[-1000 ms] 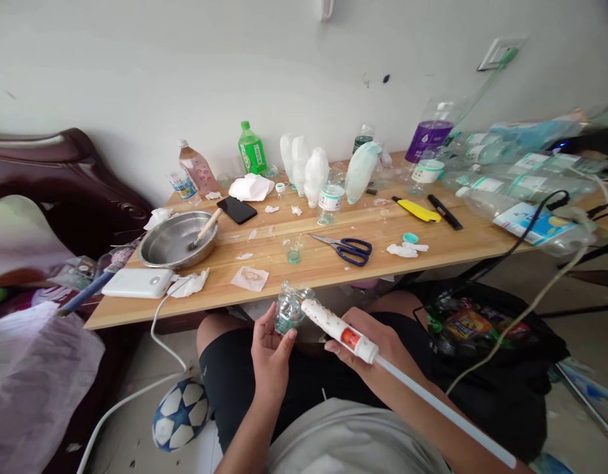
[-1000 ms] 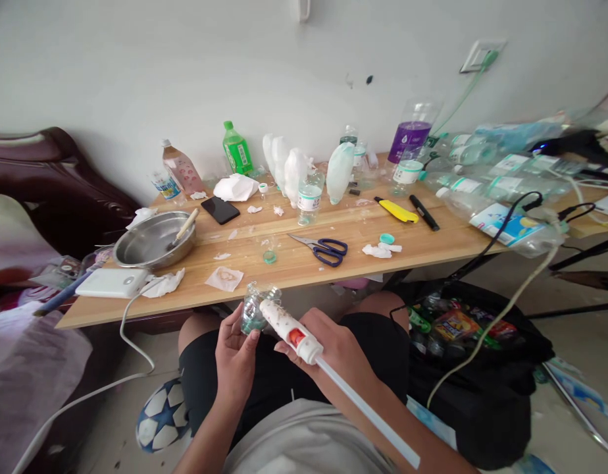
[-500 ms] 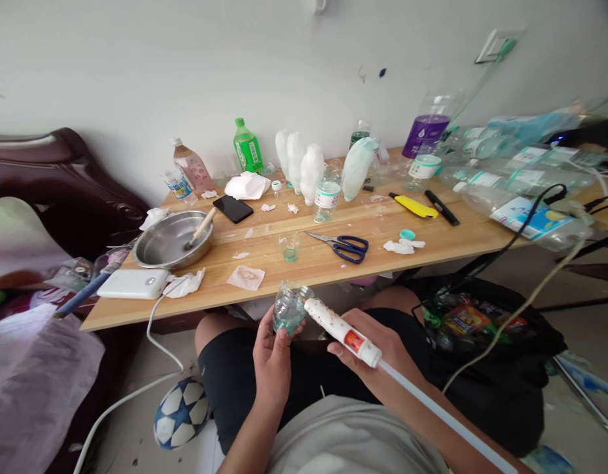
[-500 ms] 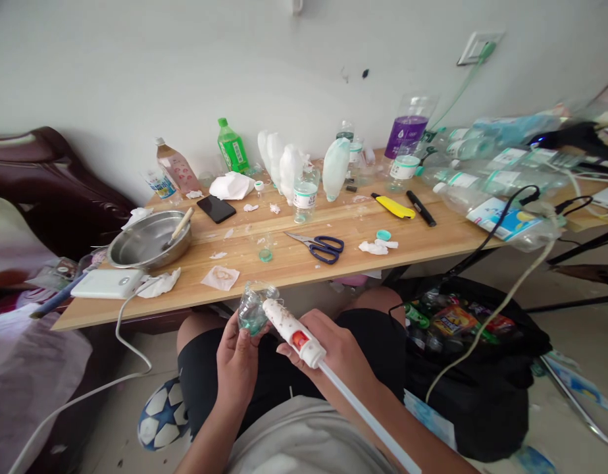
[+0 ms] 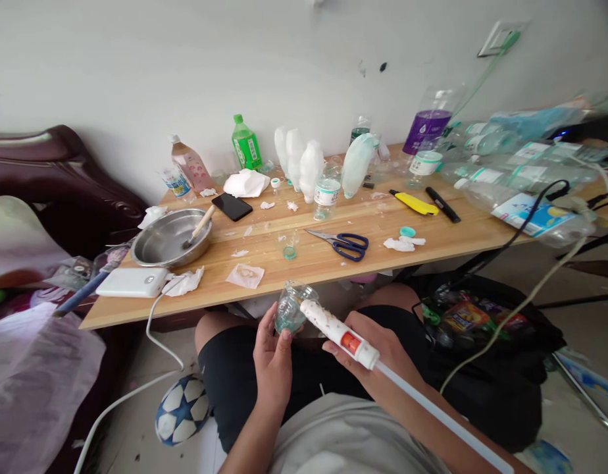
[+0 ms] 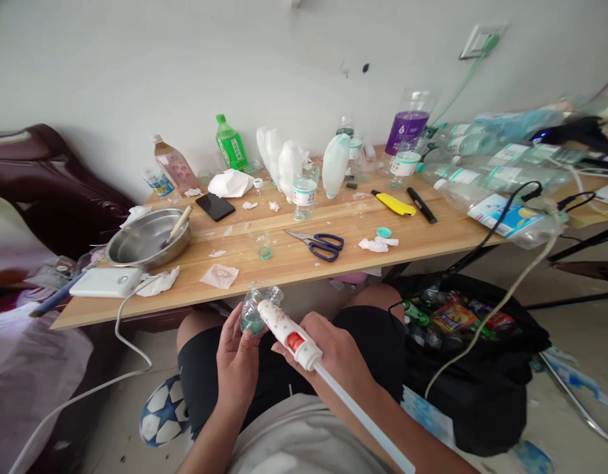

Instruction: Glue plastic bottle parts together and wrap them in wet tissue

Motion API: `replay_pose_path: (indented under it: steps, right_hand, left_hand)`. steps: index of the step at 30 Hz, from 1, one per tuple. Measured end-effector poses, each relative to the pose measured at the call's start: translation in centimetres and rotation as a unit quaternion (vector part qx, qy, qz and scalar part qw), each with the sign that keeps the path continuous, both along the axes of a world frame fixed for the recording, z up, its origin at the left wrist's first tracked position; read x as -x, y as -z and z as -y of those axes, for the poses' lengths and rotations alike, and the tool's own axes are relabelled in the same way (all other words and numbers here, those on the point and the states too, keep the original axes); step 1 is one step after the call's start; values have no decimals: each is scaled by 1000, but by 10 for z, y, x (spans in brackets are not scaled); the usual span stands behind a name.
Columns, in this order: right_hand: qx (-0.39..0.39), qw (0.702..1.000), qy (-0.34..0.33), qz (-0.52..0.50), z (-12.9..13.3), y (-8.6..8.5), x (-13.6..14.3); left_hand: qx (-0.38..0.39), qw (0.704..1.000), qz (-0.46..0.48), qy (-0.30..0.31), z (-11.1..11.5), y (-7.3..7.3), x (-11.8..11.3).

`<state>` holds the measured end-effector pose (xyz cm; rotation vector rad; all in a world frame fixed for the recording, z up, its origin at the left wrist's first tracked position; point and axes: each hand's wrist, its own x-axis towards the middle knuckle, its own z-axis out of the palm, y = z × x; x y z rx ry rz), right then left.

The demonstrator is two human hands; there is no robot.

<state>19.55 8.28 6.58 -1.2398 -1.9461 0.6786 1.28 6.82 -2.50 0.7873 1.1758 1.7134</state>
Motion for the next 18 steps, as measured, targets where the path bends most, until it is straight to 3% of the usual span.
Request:
replay_pose_path:
  steps: [7,18]
  right_hand:
    - [8,999,-32,-6,4,-2,-2]
    - [23,1000,-16,-8,6,-1,-2]
  left_hand:
    - [-4,1000,26,9,-1,-7,-5]
    - [-7,997,72,23,-1,-7,-9]
